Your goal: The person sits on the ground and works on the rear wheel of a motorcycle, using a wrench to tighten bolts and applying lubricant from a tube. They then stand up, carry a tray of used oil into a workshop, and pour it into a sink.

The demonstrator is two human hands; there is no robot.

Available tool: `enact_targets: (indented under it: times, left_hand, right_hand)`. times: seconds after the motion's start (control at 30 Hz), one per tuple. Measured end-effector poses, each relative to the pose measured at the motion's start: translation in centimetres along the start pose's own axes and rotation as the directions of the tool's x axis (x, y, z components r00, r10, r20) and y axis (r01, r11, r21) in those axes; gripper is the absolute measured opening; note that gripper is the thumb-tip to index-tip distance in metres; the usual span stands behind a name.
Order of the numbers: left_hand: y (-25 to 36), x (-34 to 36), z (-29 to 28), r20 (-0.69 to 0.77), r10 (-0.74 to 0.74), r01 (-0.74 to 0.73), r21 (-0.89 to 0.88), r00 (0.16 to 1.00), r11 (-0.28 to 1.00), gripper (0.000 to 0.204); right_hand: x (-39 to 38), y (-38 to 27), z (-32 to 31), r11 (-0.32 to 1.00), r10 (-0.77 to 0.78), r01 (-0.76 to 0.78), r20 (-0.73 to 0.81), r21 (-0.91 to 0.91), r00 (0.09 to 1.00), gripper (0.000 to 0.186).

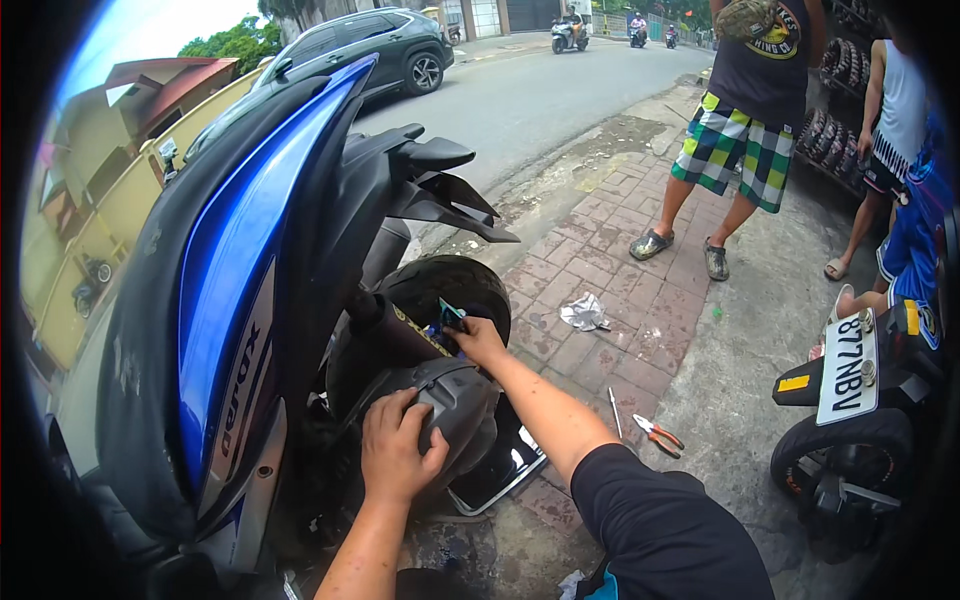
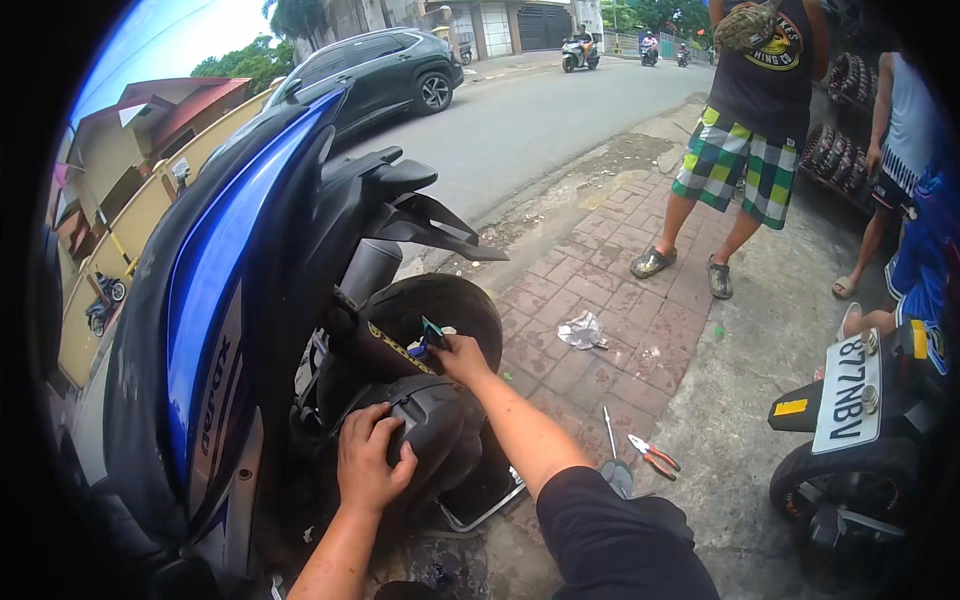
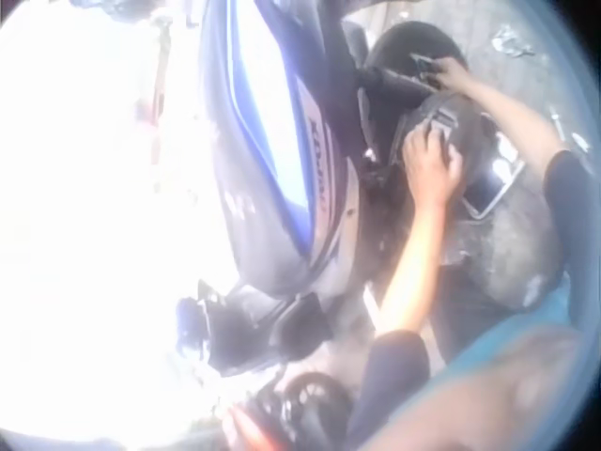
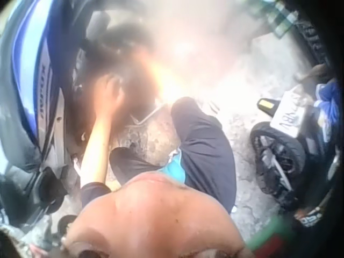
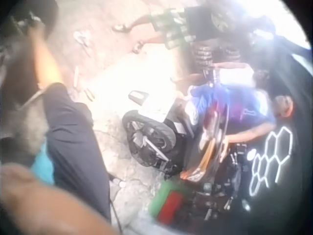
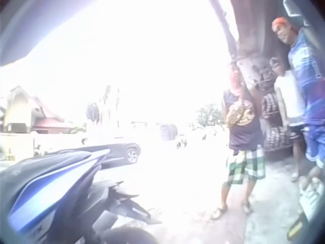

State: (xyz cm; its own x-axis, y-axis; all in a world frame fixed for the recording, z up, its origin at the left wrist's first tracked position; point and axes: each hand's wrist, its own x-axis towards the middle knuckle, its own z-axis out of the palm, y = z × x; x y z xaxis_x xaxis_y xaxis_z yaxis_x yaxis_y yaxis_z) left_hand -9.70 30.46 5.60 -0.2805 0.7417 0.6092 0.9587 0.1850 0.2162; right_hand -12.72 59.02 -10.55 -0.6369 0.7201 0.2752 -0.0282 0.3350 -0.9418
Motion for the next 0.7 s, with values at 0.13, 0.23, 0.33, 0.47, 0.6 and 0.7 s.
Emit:
enact_targets:
  times: [0.13,0.23,0.33,0.47,0.6,0.7]
  left_hand:
    - [0.3,0.1,0.2,0.021,-0.004,0.003,0.032,1.000,0.999,0.034]
    - [0.4,0.2,0.3,0.027,-0.005,0.003,0.052,1.000,0.999,0.034]
    - [0.4,0.4,0.6,0.044,-0.006,0.003,0.063,0.999,0.998,0.035]
    - [0.4,0.4,0.7,0.068,-0.007,0.002,0.075,0.998,0.997,0.036]
    - [0.5,0.6,0.9,0.082,0.002,-0.009,0.081,0.997,0.997,0.037]
    - [0.4,0.4,0.6,0.085,-0.010,0.002,0.101,0.996,0.995,0.037]
  right_hand:
    - [-0.2,0.3,0.1,0.993,-0.019,0.019,0.002,0.119,1.000,0.026]
    - [0.1,0.3,-0.1,0.990,-0.037,0.033,0.024,0.137,0.999,0.024]
    - [0.3,0.6,-0.4,0.982,-0.064,0.059,0.025,0.178,0.998,0.024]
    - [0.4,0.7,-0.8,0.982,-0.091,0.083,0.041,0.169,0.995,0.025]
    - [0.8,1.4,-0.9,0.983,-0.144,0.143,0.004,0.114,0.990,0.025]
    - [0.3,0.8,-0.5,0.986,-0.104,0.098,0.036,0.137,0.994,0.023]
